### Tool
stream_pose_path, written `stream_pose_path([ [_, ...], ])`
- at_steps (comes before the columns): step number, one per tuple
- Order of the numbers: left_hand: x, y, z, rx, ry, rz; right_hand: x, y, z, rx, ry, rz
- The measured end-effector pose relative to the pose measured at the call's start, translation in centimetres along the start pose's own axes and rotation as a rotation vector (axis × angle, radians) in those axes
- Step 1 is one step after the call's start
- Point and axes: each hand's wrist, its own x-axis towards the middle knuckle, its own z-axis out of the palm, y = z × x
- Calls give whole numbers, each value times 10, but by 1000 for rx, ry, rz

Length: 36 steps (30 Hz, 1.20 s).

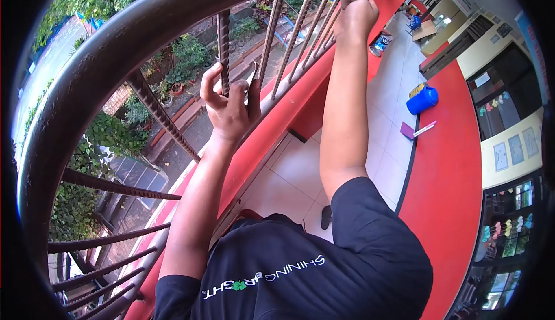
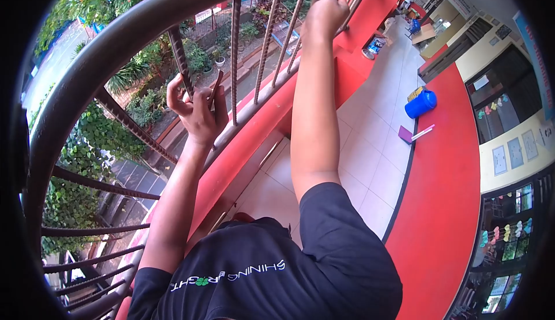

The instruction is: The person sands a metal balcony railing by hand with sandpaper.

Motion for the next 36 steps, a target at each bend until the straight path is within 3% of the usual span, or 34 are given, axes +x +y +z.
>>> stream_pose_path([
  [2,-1,1,-3,71,-15,36,69,31,-44,-29,197,360],
  [3,-2,-1,-2,55,-11,36,109,53,-63,78,82,596],
  [4,-1,-1,-1,53,-11,42,126,53,-69,38,-88,728],
  [6,0,0,-2,56,-7,46,218,113,-109,562,-877,1006],
  [7,-1,-1,-2,60,-10,44,195,91,-70,218,-162,746],
  [8,-3,-2,-1,57,-21,27,189,77,-58,131,-81,785],
  [10,-6,-1,-3,49,-32,5,178,78,-48,273,-15,681],
  [12,-1,-1,-2,80,0,53,173,86,-64,163,-333,547],
  [13,-1,-1,2,12,31,36,174,80,-77,159,-333,617],
  [14,-2,0,2,18,30,34,147,47,-50,77,-94,741],
  [16,-3,2,1,57,15,14,221,95,-80,247,-68,824],
  [17,-2,0,-2,134,3,61,218,93,-78,128,-221,736],
  [20,-2,2,0,76,17,29,174,68,-63,92,-175,664],
  [21,-2,3,-1,71,1,7,155,50,-61,31,-267,708],
  [22,-3,3,0,75,4,2,169,51,-63,91,-181,843],
  [25,-1,2,1,33,24,13,207,69,-68,-37,-338,691],
  [30,-6,-1,2,39,1,-31,160,36,-58,-63,-246,787],
  [31,-5,0,0,118,-13,37,153,28,-54,-105,-168,767],
  [32,-5,4,-1,198,-25,105,193,53,-70,-27,-237,734],
  [34,-11,17,-1,275,57,141,190,44,-70,-43,-240,780],
  [36,-34,29,1,33,-83,446,170,27,-66,-62,-240,864],
])
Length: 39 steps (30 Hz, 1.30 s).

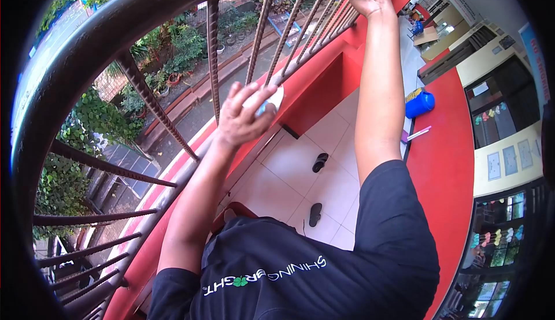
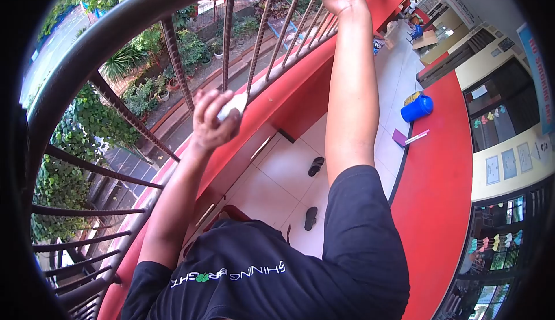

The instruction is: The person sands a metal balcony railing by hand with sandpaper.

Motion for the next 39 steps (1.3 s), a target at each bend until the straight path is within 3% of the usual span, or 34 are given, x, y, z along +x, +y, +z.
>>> stream_pose_path([
  [1,9,7,2,-108,-136,-61,-78,12,54,-83,68,-86],
  [2,22,18,8,-219,-276,-126,-88,13,59,-73,41,-80],
  [4,49,11,42,-294,-281,-398,-72,9,49,9,13,-39],
  [6,73,-7,81,-256,-104,-554,-53,8,54,-18,88,-71],
  [8,95,-21,118,-440,81,-880,-34,10,57,21,151,-68],
  [9,107,-23,131,-458,243,-1062,-20,16,50,37,68,-104],
  [10,108,-30,150,-470,277,-1237,-5,23,39,54,-15,-139],
  [11,107,-32,161,-494,345,-1182,15,33,23,246,-58,-110],
  [12,105,-34,170,-515,414,-1127,0,29,32,239,-62,-105],
  [14,93,-45,179,-456,350,-1085,-49,17,57,95,163,8],
  [16,86,-49,188,-400,287,-1042,-18,12,43,95,158,16],
  [18,86,-49,190,-472,297,-988,-7,17,36,18,-19,-66],
  [22,85,-47,191,-445,299,-1007,-30,3,29,44,12,-20],
  [23,85,-46,190,-437,319,-1002,18,-6,1,22,-32,-82],
  [24,86,-46,190,-431,339,-990,82,-13,-34,297,-261,-45],
  [26,84,-50,195,-386,381,-971,19,28,15,112,-185,-357],
  [28,84,-50,193,-434,377,-978,-48,56,74,61,23,-478],
  [33,86,-48,192,-403,351,-996,-43,47,91,36,212,-454],
  [36,83,-49,193,-406,349,-972,-58,69,96,129,146,-592],
  [38,83,-49,195,-438,321,-965,-49,52,91,31,126,-544],
  [39,84,-47,194,-444,311,-967,-44,49,95,-29,238,-495],
])
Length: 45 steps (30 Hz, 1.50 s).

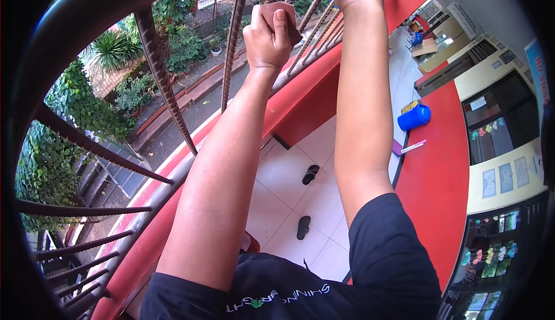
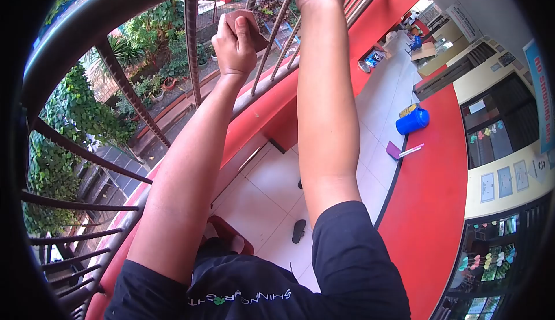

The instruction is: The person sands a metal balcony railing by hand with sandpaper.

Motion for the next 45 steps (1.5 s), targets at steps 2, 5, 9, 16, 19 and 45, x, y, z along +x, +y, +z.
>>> stream_pose_path([
  [2,2,3,-1,-12,13,2,-29,-7,9,-224,93,56],
  [5,2,3,0,-8,15,7,-47,24,-2,62,-157,-251],
  [9,3,6,-1,-16,-14,12,-56,18,-6,-539,-75,-442],
  [16,3,4,-2,-25,-50,5,-72,10,2,-408,0,-250],
  [19,6,12,-5,-43,-56,-11,-108,7,12,-521,-54,-438],
  [45,3,1,0,100,-38,78,36,44,-48,14,-338,-163],
])
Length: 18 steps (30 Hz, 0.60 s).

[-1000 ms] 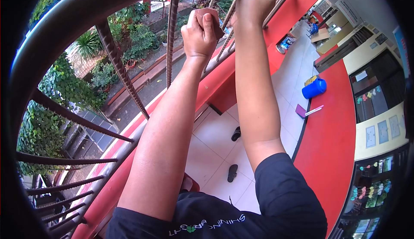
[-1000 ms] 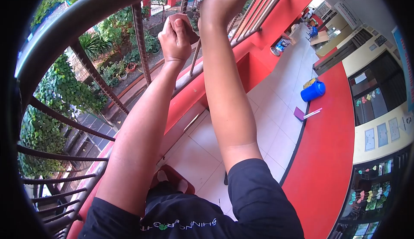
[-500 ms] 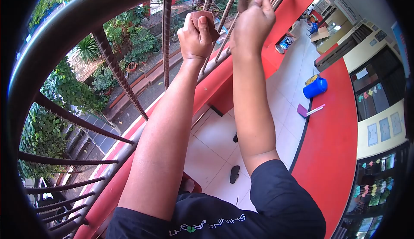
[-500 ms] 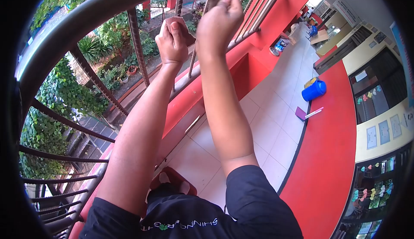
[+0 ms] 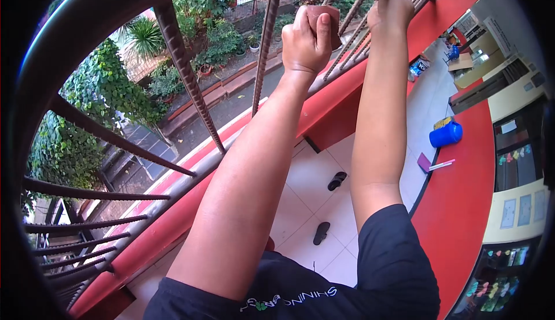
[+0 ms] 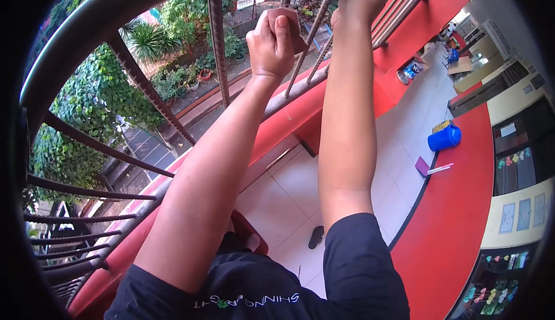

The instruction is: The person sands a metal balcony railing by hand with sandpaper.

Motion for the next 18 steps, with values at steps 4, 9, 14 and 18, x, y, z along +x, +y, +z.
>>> stream_pose_path([
  [4,2,4,1,-47,-21,32,-39,-26,49,95,234,38],
  [9,-1,3,0,-6,-34,69,13,-26,2,363,47,329],
  [14,3,6,-1,-1,-58,19,20,-32,-18,622,25,611],
  [18,3,4,0,0,-64,32,-23,-77,17,287,52,362],
])
